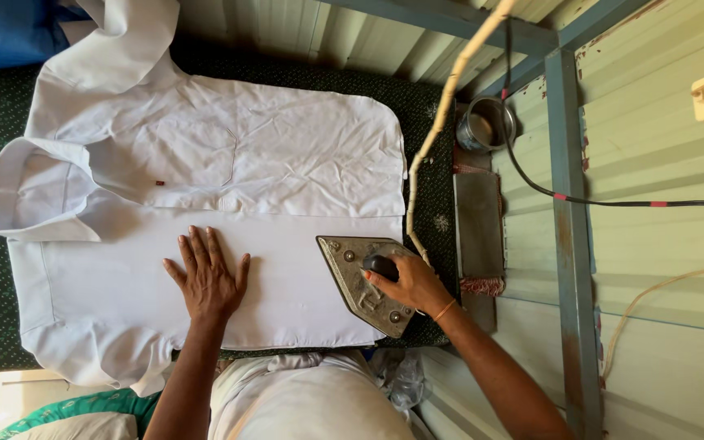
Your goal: The person irons a white long-sleeved shirt on a flat surface. The person spreads the shirt, smooths the fabric by hand, and presses different sections of the shirt using a clothes iron.
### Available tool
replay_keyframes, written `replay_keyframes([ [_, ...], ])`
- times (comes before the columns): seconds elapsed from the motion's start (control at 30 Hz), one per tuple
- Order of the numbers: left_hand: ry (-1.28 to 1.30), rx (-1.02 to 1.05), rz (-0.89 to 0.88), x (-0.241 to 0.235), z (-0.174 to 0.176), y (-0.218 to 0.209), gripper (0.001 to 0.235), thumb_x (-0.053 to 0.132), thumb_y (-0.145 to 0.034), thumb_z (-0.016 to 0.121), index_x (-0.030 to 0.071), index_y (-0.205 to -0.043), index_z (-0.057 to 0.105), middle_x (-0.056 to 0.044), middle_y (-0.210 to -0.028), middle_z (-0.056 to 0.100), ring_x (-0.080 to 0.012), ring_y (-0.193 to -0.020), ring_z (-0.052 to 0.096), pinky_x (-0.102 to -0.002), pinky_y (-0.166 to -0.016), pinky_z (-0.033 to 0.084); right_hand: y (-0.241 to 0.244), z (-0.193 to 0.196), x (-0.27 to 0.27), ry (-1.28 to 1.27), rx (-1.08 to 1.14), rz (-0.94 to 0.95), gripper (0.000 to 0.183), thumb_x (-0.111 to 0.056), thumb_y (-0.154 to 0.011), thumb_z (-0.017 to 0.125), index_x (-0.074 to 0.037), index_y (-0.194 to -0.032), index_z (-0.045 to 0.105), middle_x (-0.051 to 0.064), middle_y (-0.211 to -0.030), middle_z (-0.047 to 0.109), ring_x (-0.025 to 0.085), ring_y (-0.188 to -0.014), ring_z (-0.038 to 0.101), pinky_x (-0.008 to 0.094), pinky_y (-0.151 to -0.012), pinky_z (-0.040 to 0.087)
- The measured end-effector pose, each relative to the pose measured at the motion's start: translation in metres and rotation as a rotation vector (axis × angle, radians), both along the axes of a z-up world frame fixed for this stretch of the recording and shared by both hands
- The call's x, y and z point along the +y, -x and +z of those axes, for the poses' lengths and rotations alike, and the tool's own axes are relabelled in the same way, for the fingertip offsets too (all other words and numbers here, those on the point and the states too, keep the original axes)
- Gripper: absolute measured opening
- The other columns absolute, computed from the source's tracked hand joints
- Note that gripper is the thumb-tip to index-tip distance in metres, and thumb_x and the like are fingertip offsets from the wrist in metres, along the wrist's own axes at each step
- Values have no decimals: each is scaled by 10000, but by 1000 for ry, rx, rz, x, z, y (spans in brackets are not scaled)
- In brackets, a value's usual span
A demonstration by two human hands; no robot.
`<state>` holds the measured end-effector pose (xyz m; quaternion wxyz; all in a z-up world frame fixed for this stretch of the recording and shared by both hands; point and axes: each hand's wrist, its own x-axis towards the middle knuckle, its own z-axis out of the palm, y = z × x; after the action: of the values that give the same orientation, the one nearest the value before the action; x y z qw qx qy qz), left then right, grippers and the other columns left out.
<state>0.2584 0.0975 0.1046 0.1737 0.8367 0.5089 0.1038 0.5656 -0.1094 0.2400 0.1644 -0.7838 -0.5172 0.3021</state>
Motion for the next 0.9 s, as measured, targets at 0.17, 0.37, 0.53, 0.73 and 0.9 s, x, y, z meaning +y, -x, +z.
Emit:
replay_keyframes([
  [0.17, 7, -17, -5, 9, 1, 0, 857, 608, -961, 445, 26, -1577, 325, -206, -1666, 250, -400, -1546, 145, -691, -1161, 53, 5, 5, -2, 101, -153, -47, 576, -617, -862, 680, -72, -1044, 712, 163, -836, 751, 340, -770, 743, 434, -680, 579],
  [0.37, -26, -252, 53, 56, 46, 3, 371, 293, -954, 645, 47, -1232, 643, -177, -1322, 621, -371, -1294, 530, -514, -1095, 399, 6, 25, 26, -248, 200, -69, 343, -344, -995, 599, -18, -1064, 675, 134, -974, 757, 278, -885, 763, 388, -750, 606],
  [0.53, -82, -284, -17, 110, 71, -20, 145, 179, -943, 661, 59, -1019, 687, -152, -1110, 687, -386, -1099, 611, -487, -941, 492, -18, -11, 97, -233, 68, 33, 284, -277, -1033, 559, -28, -1130, 653, 142, -1048, 715, 287, -956, 707, 393, -822, 580],
  [0.73, -8, -105, -131, 168, 42, -74, 211, 167, -940, 567, 73, -1108, 653, -161, -1244, 644, -378, -1205, 574, -502, -1034, 480, -59, -88, 171, -235, -498, 126, 531, -439, -1058, 502, -85, -1453, 517, 261, -1459, 480, 429, -1330, 474, 537, -1099, 414],
  [0.9, -59, 104, -193, 223, 10, -110, 440, 309, -884, 607, 226, -1315, 602, -145, -1437, 502, -408, -1308, 440, -735, -940, 354, -114, -131, 176, -54, -588, 97, 619, -498, -1063, 298, -264, -1635, 275, 163, -1708, 137, 377, -1554, 137, 636, -1209, 119],
])
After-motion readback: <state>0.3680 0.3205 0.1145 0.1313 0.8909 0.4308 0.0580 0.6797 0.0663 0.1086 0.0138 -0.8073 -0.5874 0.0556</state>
